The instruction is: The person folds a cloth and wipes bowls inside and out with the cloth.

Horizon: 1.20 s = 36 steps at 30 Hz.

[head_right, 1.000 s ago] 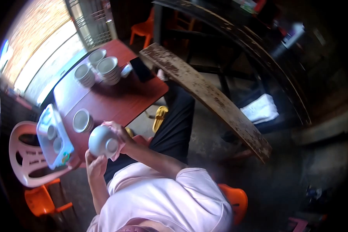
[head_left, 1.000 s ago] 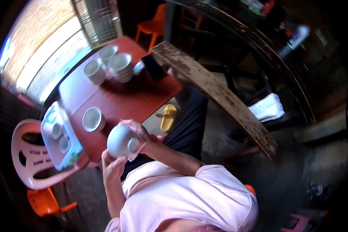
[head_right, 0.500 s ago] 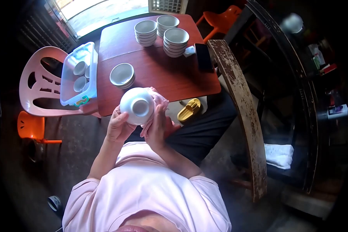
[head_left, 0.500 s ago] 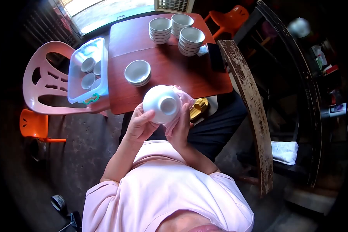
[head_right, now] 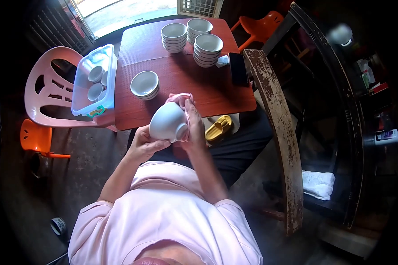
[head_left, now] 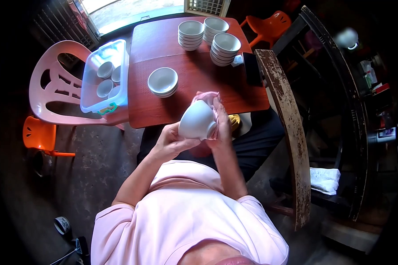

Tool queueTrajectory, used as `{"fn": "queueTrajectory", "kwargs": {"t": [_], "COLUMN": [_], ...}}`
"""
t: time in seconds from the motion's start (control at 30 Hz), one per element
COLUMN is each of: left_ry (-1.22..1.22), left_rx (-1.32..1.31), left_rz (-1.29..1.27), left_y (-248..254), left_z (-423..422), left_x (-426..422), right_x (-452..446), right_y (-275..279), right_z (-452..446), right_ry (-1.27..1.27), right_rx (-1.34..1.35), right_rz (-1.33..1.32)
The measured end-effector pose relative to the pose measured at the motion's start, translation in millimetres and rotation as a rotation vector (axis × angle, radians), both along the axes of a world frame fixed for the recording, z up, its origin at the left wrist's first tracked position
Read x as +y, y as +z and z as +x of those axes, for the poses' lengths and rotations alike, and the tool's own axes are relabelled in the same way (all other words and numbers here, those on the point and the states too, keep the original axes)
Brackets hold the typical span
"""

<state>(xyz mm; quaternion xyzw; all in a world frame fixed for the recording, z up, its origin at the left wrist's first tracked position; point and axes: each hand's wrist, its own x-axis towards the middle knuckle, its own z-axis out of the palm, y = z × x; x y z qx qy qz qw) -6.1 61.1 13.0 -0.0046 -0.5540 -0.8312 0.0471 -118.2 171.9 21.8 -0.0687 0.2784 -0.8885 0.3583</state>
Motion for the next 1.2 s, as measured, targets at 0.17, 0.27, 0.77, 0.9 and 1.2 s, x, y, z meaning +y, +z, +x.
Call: {"fn": "queueTrajectory", "kwargs": {"t": [0.17,0.27,0.77,0.9,1.2], "left_ry": [0.066,0.233,-0.076,0.054,-0.167], "left_rx": [0.023,0.061,-0.029,-0.027,-0.092], "left_rz": [-0.218,-0.269,0.255,0.587,0.582], "left_y": [-4,0,-2,-1,2], "left_z": [-4,-5,1,-3,8], "left_x": [-6,1,-16,-11,-25], "right_x": [11,2,3,8,1], "right_y": [36,14,5,-68,24], "right_z": [22,50,-7,33,-22], "right_ry": [-0.342,-0.259,-0.319,-0.798,0.239], "right_rx": [1.576,1.730,1.584,1.502,1.124], "right_rz": [0.762,0.776,0.388,0.713,0.205]}}
